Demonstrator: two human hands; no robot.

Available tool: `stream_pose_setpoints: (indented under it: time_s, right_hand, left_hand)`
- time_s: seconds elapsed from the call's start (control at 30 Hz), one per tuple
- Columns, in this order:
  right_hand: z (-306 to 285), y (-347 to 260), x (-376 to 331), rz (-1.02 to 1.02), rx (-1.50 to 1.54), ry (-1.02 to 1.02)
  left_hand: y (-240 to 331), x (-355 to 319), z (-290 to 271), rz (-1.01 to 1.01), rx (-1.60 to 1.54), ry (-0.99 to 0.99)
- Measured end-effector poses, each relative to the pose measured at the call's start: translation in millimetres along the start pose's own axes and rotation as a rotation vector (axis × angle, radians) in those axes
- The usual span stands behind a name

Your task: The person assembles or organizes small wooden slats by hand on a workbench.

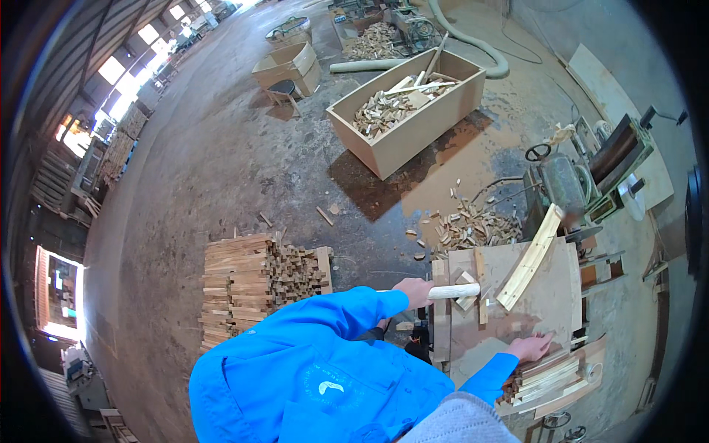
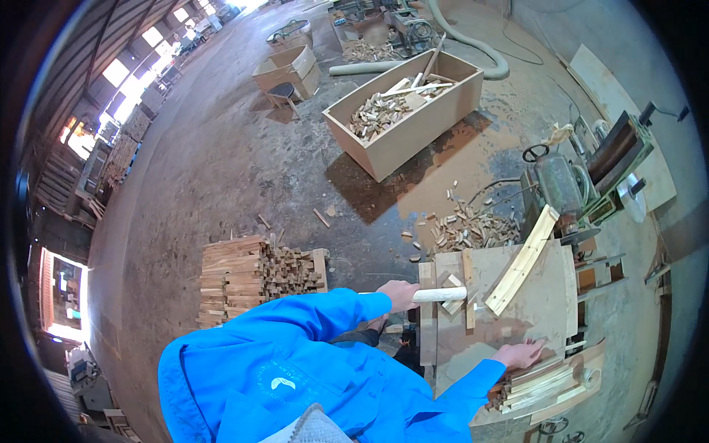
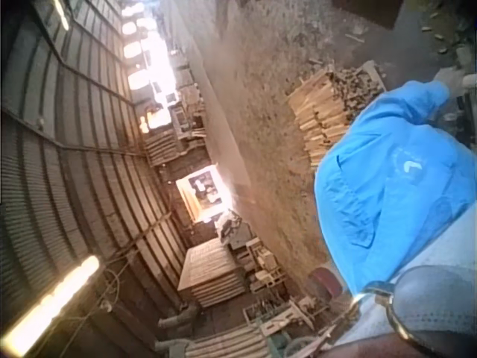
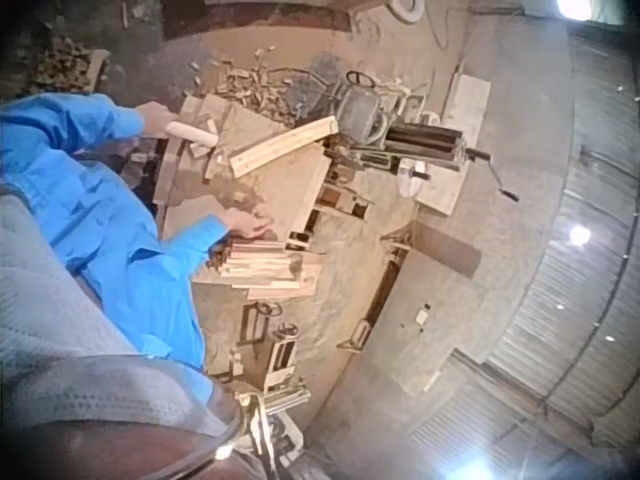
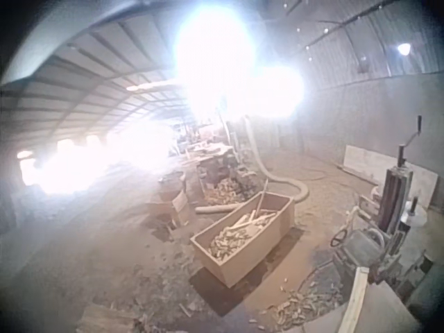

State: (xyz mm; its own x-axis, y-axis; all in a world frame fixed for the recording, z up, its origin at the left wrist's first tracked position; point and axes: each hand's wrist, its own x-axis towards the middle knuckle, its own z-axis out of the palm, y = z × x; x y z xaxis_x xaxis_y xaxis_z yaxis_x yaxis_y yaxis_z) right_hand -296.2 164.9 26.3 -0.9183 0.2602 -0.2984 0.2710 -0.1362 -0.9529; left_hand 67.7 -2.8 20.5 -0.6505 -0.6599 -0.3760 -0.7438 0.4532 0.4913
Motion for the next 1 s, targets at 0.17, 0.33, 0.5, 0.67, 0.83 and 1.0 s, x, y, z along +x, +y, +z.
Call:
stream_pose_setpoints:
  time_s: [0.17,0.33,0.5,0.67,0.83,1.0]
  right_hand:
    - [126,-9,-78,-0.292,-0.025,-0.909]
    - [176,-61,-281,-0.621,-0.215,-1.189]
    - [107,9,-276,-0.571,-0.354,-1.232]
    - [-33,60,-240,-0.459,-0.596,-1.162]
    - [-132,19,-196,-0.660,-0.775,-0.805]
    - [-203,-19,-167,-0.787,-0.882,-0.372]
  left_hand:
    - [-17,-18,-10,0.059,0.023,-0.050]
    - [-39,-55,-10,0.000,-0.020,-0.068]
    - [-58,-70,-2,0.014,-0.026,-0.060]
    - [-80,-62,-2,-0.127,0.047,-0.107]
    - [-88,-68,-11,0.034,-0.004,0.040]
    - [-77,-66,2,0.035,0.062,-0.004]
